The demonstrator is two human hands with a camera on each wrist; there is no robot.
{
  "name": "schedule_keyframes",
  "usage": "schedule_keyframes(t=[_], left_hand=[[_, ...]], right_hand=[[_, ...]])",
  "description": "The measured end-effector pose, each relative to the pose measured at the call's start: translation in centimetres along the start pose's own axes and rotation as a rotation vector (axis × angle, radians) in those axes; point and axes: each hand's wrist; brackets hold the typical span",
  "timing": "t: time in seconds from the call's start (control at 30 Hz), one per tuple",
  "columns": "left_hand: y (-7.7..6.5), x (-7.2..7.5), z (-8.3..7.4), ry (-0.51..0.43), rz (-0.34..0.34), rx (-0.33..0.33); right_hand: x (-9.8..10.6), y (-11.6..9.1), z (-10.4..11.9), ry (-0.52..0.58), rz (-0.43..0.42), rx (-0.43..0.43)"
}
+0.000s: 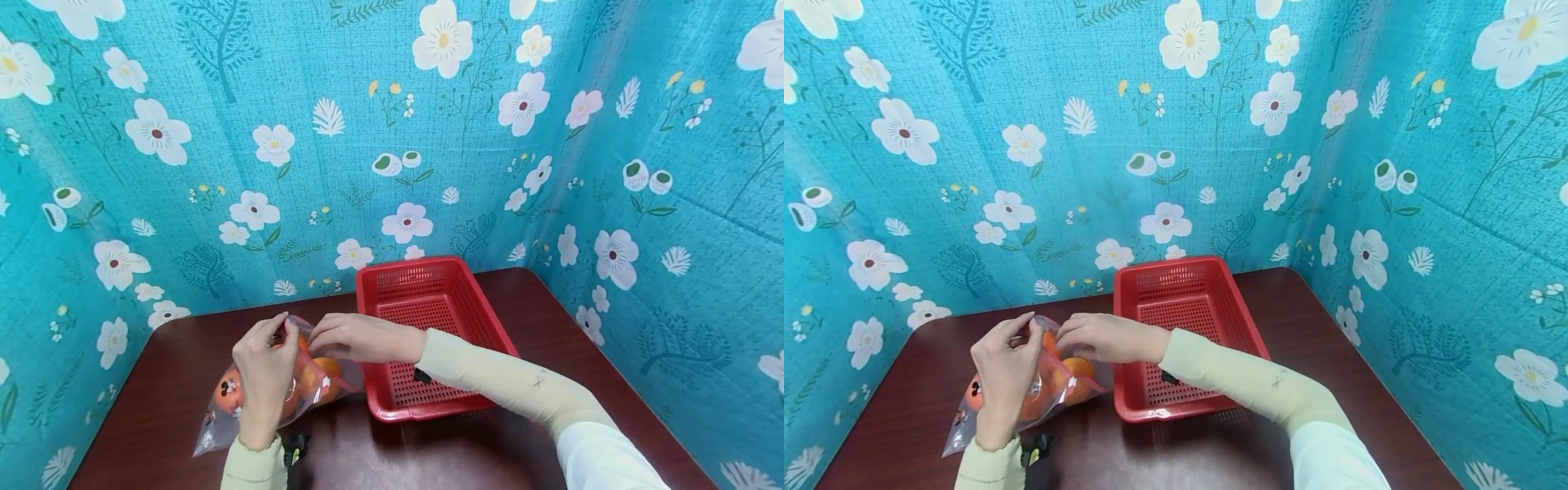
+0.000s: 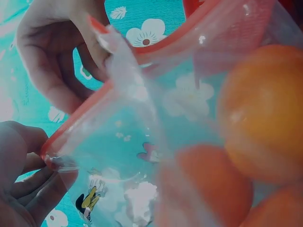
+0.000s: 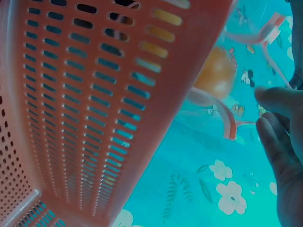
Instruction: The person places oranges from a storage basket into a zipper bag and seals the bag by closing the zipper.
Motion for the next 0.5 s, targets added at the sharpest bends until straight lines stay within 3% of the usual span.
schedule_keyframes(t=[0.13,0.23,0.5], left_hand=[[0.0,0.1,0.0,0.003,-0.003,0.008],[-0.1,0.2,0.0,0.001,0.002,0.02],[-0.1,0.2,0.1,-0.006,0.003,0.029]], right_hand=[[0.2,-0.6,-0.4,0.044,-0.058,-0.036],[0.1,-1.0,-0.8,0.001,-0.076,-0.08],[-0.4,-1.2,-1.3,-0.028,0.028,-0.341]])
Point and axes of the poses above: each hand's wrist, its own y-axis towards the middle knuckle, its own x-axis out of the back of the hand, z = x × y, and after that the axes turned 4 degrees about -z, right-handed
